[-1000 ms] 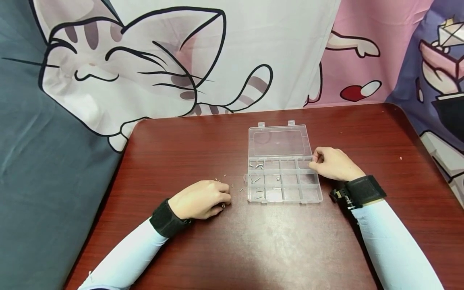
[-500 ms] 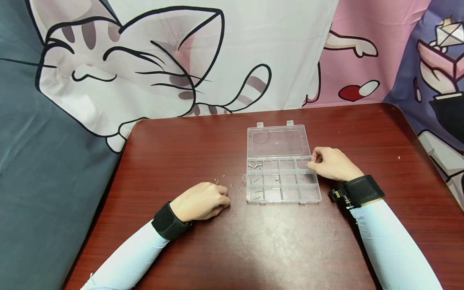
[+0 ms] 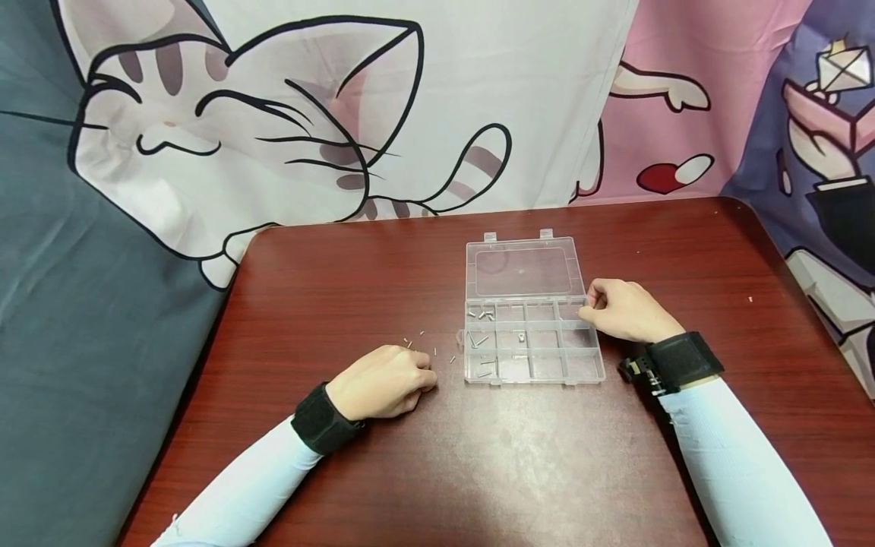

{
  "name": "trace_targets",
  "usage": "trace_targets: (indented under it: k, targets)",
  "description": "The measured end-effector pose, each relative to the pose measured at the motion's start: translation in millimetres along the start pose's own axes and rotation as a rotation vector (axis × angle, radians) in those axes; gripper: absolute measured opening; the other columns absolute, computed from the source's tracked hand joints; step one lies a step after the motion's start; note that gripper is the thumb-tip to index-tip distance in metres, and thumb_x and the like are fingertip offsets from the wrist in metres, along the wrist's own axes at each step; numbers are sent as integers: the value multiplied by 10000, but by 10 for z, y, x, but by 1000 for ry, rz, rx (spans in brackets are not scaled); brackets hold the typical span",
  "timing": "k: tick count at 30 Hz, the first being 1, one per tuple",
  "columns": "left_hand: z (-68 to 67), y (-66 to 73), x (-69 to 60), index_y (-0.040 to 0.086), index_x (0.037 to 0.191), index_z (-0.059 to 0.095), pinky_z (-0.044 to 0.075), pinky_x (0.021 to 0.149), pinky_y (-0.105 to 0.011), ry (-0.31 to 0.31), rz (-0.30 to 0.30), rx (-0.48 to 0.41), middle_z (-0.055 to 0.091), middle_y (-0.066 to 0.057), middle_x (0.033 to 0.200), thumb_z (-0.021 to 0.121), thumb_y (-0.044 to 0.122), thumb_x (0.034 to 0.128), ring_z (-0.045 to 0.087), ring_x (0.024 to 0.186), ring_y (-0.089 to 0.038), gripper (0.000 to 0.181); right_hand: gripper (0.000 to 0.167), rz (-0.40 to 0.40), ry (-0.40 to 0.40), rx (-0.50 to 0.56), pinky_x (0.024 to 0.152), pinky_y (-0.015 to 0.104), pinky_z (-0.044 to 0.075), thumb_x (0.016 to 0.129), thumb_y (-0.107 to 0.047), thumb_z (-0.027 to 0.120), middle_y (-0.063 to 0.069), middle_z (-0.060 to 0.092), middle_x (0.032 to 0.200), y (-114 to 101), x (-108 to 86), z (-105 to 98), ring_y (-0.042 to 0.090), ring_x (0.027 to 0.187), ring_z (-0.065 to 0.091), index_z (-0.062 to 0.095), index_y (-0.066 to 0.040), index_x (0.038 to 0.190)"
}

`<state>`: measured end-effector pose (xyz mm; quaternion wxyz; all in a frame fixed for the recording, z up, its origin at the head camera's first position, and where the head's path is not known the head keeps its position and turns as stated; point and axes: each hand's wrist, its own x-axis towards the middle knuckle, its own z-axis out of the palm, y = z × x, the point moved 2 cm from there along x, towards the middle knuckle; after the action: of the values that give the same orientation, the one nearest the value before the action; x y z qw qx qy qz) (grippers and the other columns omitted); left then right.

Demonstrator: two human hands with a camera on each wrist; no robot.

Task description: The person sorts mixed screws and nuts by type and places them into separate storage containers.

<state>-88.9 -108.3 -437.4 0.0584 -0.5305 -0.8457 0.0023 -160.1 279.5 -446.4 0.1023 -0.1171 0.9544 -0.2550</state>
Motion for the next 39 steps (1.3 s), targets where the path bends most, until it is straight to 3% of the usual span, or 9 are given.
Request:
trace_targets:
  k: [7,12,22,39]
  targets:
    - [0,-25,42,229,767,646,518,567,-302,-2,20,-17,568,65,715,700,69,797,597,599,-121,172,45,-5,6,-5,652,299,388,868,-170,635,-8,614,745,17,16,0,152,706,532,613,-131,875]
    - [-36,-115,151,209,821,659,514,605,-272,10,32,-48,539,55,749,667,75,832,549,618,-102,135,51,-1,1,-2,650,301,385,872,-173,635,-6,610,745,18,18,3,155,706,531,609,-130,875]
    - [-203,-262,541,175,878,622,472,650,-256,70,44,-77,503,44,768,596,90,861,502,669,-104,90,40,-12,13,-2,643,298,387,864,-165,634,-8,610,733,13,15,-1,154,697,530,613,-130,864]
    - [-275,-207,1182,167,822,564,380,637,-233,109,99,-149,457,49,771,541,41,861,463,688,-83,135,45,-9,15,0,643,301,387,866,-168,639,-5,608,740,22,7,15,154,700,530,614,-130,864]
